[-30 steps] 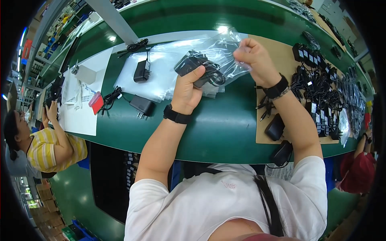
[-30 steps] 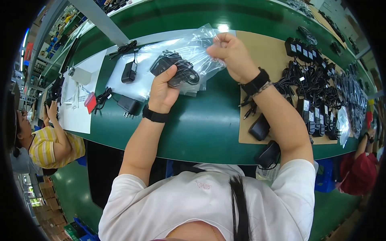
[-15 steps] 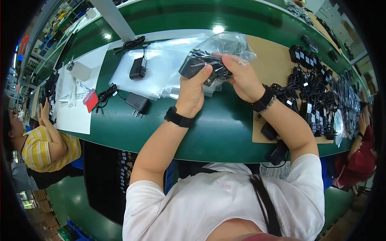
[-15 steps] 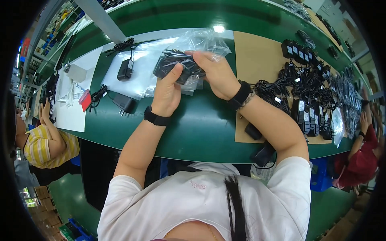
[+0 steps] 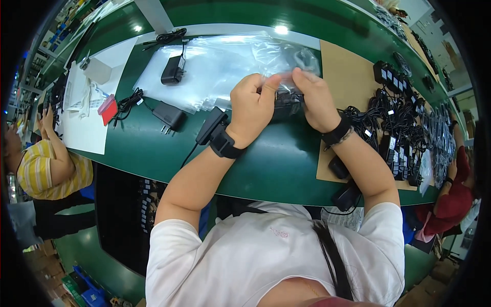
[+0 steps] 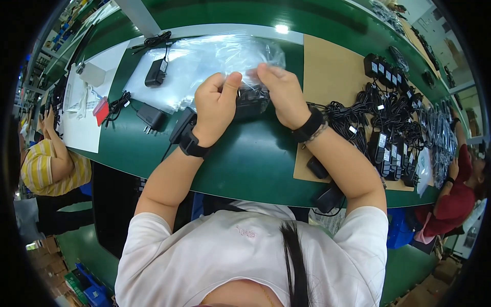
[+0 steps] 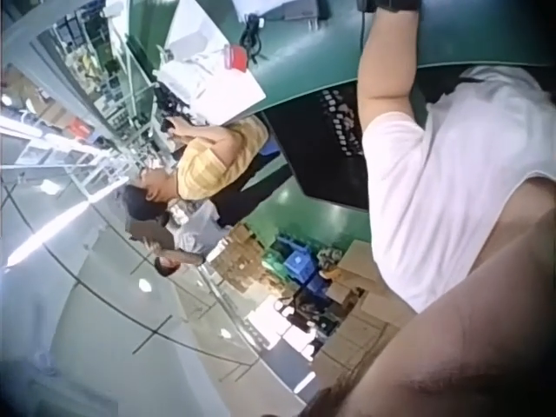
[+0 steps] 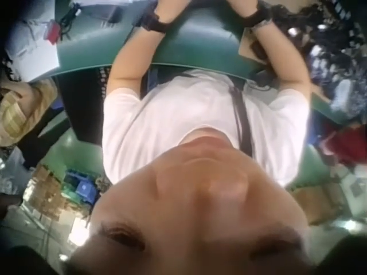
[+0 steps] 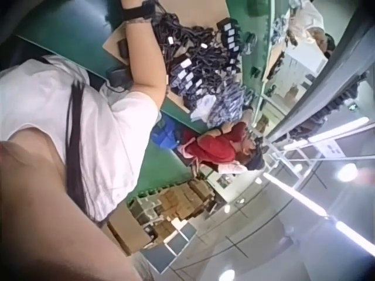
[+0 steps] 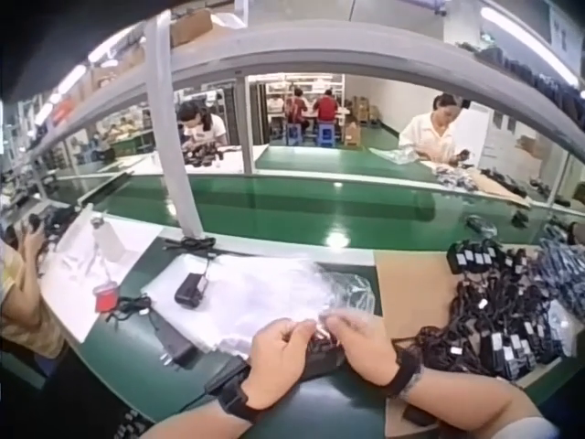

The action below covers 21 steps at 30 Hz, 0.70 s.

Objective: The person picks up a power adapter and a plastic bag, places the adapter inside the bag, and sets it aside. They then pick up another power adapter, wrap its cord, and place it into a new plastic bag before setting it down on the table.

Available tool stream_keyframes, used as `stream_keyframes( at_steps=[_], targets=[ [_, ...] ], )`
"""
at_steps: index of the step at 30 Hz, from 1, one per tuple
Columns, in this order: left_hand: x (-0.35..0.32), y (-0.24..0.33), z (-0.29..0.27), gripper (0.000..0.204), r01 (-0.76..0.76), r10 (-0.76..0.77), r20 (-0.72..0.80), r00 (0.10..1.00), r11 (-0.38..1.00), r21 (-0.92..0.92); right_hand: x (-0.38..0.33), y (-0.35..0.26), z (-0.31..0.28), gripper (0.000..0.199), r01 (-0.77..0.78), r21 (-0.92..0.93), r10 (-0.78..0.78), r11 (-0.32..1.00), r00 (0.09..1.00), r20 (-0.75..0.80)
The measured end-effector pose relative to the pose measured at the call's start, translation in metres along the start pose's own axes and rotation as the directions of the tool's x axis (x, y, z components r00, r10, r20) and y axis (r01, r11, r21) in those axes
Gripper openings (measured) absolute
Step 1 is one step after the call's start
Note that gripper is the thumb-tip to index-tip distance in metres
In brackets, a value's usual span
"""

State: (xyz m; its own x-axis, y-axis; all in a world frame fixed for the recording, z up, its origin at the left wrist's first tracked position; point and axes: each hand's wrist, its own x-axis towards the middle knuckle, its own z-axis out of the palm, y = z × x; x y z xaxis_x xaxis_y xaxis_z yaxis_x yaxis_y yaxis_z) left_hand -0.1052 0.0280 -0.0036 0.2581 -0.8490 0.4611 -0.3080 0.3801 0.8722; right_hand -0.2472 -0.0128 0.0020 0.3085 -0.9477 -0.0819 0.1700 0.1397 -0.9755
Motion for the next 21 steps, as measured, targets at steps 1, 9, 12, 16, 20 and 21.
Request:
stream_keyframes(
  at_steps=[1,9,12,16,20,21],
  targets=[
    [0.000,0.005,-0.002,0.040,0.004,-0.004,0.002,1.000,1.000,-0.001,-0.002,-0.005,0.000,0.024,-0.004,0.000,0.004,1.000,1.000,-0.003],
    [0.015,0.007,-0.009,0.018,0.331,-0.410,0.011,0.912,0.720,-0.610,-0.012,-0.019,0.012,0.037,-0.329,0.216,0.295,0.920,0.940,0.172],
    [0.017,-0.009,-0.014,0.024,0.463,-0.505,0.132,0.853,0.615,-0.638,-0.010,0.000,0.010,0.029,0.058,0.047,-0.065,0.997,0.983,0.169],
    [0.013,-0.009,-0.009,0.033,0.465,-0.529,0.084,0.845,0.646,-0.605,-0.014,-0.008,0.008,0.029,0.141,-0.087,-0.124,0.986,0.976,0.180],
    [0.017,0.011,-0.018,0.036,0.673,-0.508,0.446,0.736,0.489,-0.554,-0.015,-0.013,0.003,0.030,0.317,-0.230,-0.254,0.920,0.930,0.265],
    [0.017,0.005,-0.018,0.036,0.673,-0.508,0.446,0.737,0.488,-0.556,-0.013,-0.014,0.001,0.031,0.418,-0.319,-0.293,0.850,0.880,0.373]
  ],
)
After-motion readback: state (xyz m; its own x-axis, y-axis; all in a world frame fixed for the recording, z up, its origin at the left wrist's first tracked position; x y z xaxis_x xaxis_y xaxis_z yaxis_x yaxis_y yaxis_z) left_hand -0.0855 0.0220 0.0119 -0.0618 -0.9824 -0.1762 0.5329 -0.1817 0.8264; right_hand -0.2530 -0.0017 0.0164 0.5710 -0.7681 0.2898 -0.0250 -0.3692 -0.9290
